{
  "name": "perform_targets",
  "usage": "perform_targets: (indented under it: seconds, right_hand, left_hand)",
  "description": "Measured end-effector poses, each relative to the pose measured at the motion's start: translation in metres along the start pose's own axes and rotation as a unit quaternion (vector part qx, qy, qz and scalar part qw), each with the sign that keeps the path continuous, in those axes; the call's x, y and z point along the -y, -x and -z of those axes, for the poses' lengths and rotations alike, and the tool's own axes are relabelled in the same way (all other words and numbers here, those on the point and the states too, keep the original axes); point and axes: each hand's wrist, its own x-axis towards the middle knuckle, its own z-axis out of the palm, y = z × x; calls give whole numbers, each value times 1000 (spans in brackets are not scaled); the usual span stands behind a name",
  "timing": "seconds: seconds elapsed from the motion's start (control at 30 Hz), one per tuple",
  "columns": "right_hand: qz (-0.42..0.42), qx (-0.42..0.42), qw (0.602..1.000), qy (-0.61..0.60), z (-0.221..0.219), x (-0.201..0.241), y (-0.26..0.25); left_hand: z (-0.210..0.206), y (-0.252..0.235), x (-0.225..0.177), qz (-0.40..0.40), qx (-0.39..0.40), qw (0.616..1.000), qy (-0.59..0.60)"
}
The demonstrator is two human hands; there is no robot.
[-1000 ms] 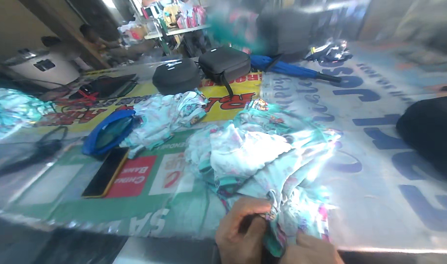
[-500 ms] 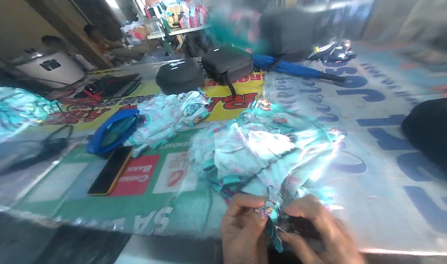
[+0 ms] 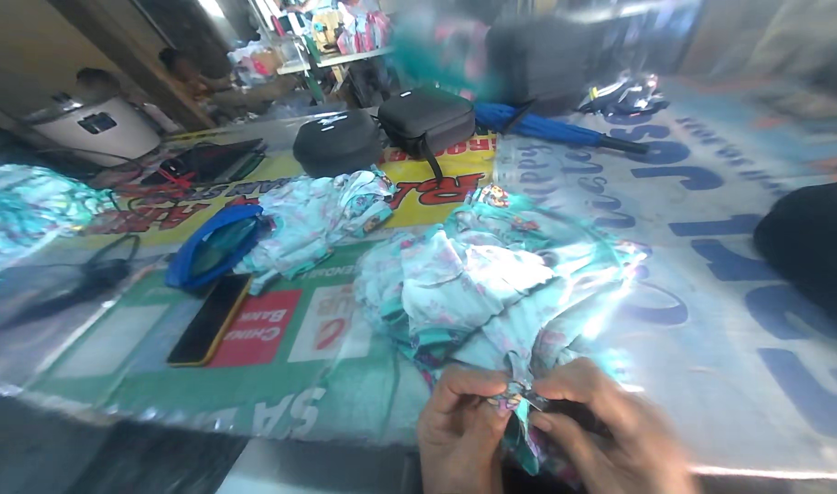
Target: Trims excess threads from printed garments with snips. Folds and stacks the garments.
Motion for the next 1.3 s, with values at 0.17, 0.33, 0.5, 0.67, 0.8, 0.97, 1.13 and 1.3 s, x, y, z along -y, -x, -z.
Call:
perform_targets:
  seconds: [0.17,0.33,0.5,0.67,0.8,0.97,1.13,1.3]
  right_hand:
    - [1,19,1000,-17,5,-1,0]
    - [-9,47,999,24,8,3,-2]
    - [6,45,999,19,10,1,-3]
    - [15,45,998,28,11,-1,-5]
    - [15,42,999,20,13,-4,-5]
    - [10,65,997,33,14,-3,-5]
    - [27,64,996,50,14,-6,-6]
    - [8,29,999,-17,11,-7,-3]
  left_hand:
    - [4,1,1,-30,22,998,-51]
    - [8,-2,1,-91,55,988,-114]
    - [10,-4,-2,-143,79,965,-205]
    - [12,-5,-2,-166,92,947,-260]
    - [14,-6,-4,-169,97,943,-271]
    - [17,-7,-1,-189,104,928,-302]
    - [18,-9,0,-207,108,917,-324]
    - [17,-8,0,-204,106,919,-321]
